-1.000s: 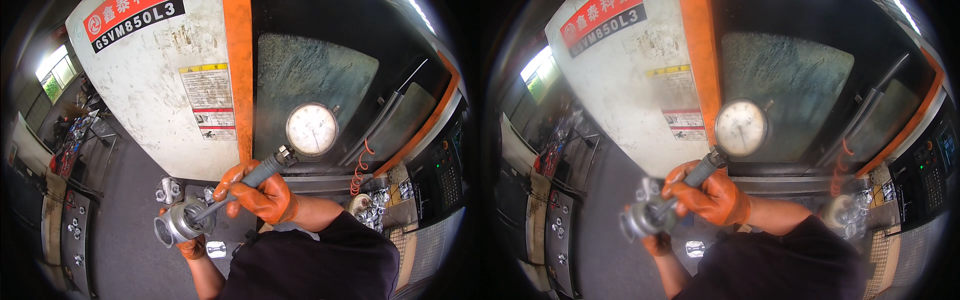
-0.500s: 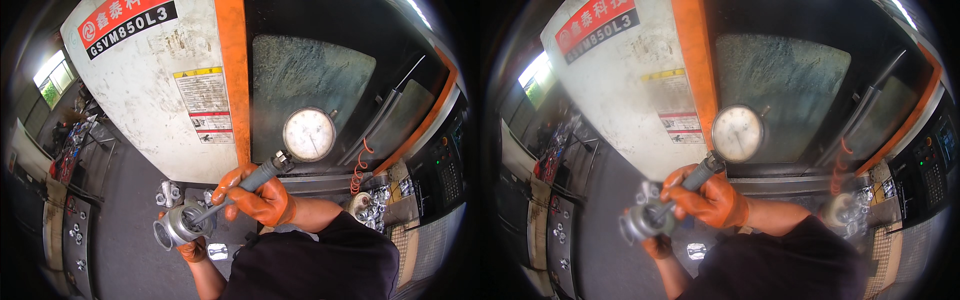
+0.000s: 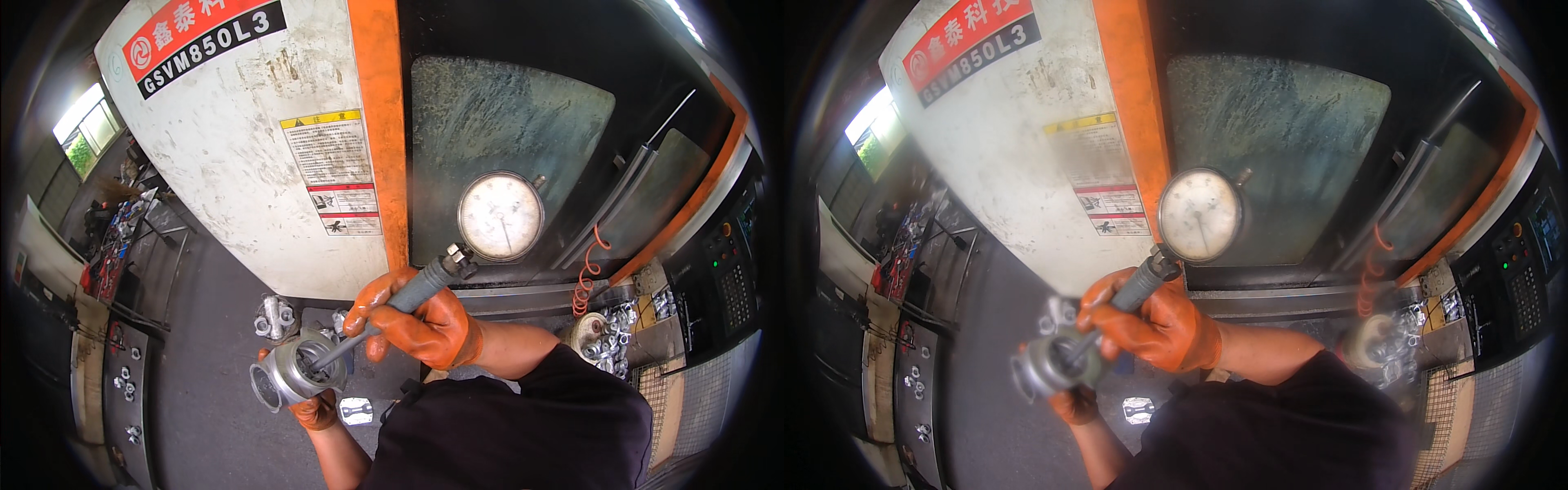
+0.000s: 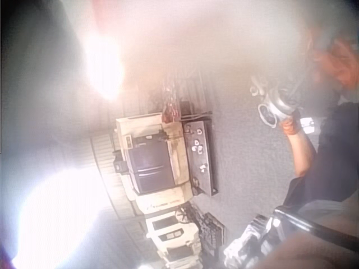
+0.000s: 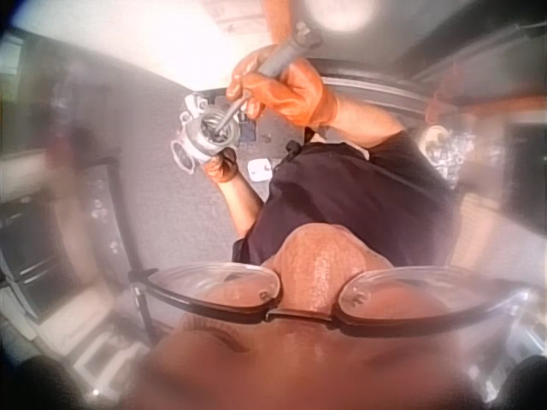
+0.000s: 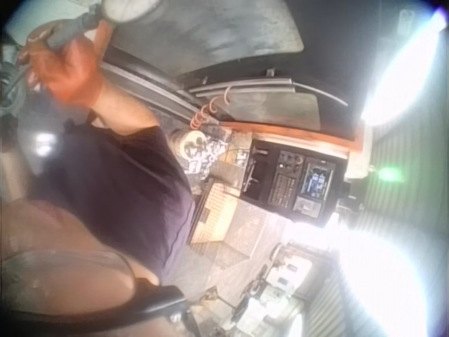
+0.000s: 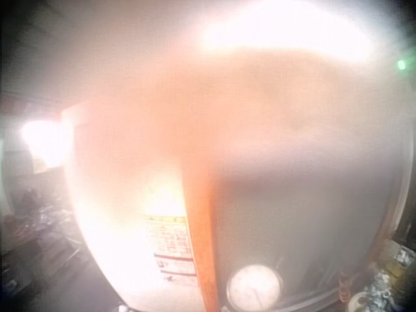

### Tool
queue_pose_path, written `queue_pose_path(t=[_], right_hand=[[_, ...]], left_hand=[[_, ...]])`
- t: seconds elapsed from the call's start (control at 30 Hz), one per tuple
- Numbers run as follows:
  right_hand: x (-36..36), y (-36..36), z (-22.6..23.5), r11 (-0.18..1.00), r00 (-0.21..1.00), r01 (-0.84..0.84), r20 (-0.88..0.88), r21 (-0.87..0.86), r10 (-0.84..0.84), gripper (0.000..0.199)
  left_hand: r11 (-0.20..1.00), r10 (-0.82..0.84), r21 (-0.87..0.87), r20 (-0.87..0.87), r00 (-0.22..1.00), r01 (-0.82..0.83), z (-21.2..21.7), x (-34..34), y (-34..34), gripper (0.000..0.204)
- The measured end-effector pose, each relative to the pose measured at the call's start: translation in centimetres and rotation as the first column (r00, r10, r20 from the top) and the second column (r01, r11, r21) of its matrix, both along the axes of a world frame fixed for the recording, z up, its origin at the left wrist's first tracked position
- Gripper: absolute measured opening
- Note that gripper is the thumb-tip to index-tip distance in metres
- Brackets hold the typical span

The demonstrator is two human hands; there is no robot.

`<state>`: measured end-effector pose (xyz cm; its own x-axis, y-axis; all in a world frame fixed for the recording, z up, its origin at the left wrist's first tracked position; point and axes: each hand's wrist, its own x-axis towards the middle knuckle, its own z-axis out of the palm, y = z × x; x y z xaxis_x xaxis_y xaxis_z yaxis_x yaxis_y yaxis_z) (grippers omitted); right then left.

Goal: The person uses a dial bore gauge to measure the internal diameter of several cylindrical metal parts. They insert the gauge into each part, rotate it to take readings, and then place the parts on a nearby surface. The person also interacts with a CNC machine control panel.

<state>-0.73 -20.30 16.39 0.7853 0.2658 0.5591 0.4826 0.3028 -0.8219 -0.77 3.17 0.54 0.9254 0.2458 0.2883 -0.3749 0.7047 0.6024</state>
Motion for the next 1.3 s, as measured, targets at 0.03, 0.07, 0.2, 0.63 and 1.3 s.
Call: queue_pose_path(t=[0.03, 0.07, 0.2, 0.63, 1.3], right_hand=[[0.0, 0.0, 0.0, 1.000, 1.000, 0.000, 0.003, 0.002, 0.000, 0.018], [0.1, -0.1, -0.1, 1.000, 1.000, 0.000, 0.007, 0.004, 0.000, 0.017], [0.4, -0.2, -0.1, 1.000, 0.999, 0.012, 0.030, -0.008, -0.012, 0.019], [0.5, 0.5, -0.2, 0.976, 0.972, 0.137, -0.214, 0.167, -0.099, 0.047], [3.2, -5.0, 1.6, 0.938, 0.931, 0.346, 0.133, -0.022, -0.340, 0.047]], left_hand=[[1.000, 0.006, 0.001, -0.002, 1.000, -0.006, 0.0, 0.0, -0.1, 0.117], [1.000, 0.016, 0.001, -0.006, 1.000, -0.016, 0.2, 0.0, -0.3, 0.117], [0.992, -0.080, 0.111, 0.127, 0.989, 0.066, 0.3, 0.3, -0.2, 0.099], [0.989, -0.143, -0.030, 0.012, 0.990, 0.143, 1.6, 0.1, -1.9, 0.110], [0.986, -0.165, -0.060, -0.227, 0.960, 0.156, -3.0, -3.2, 0.1, 0.103]])
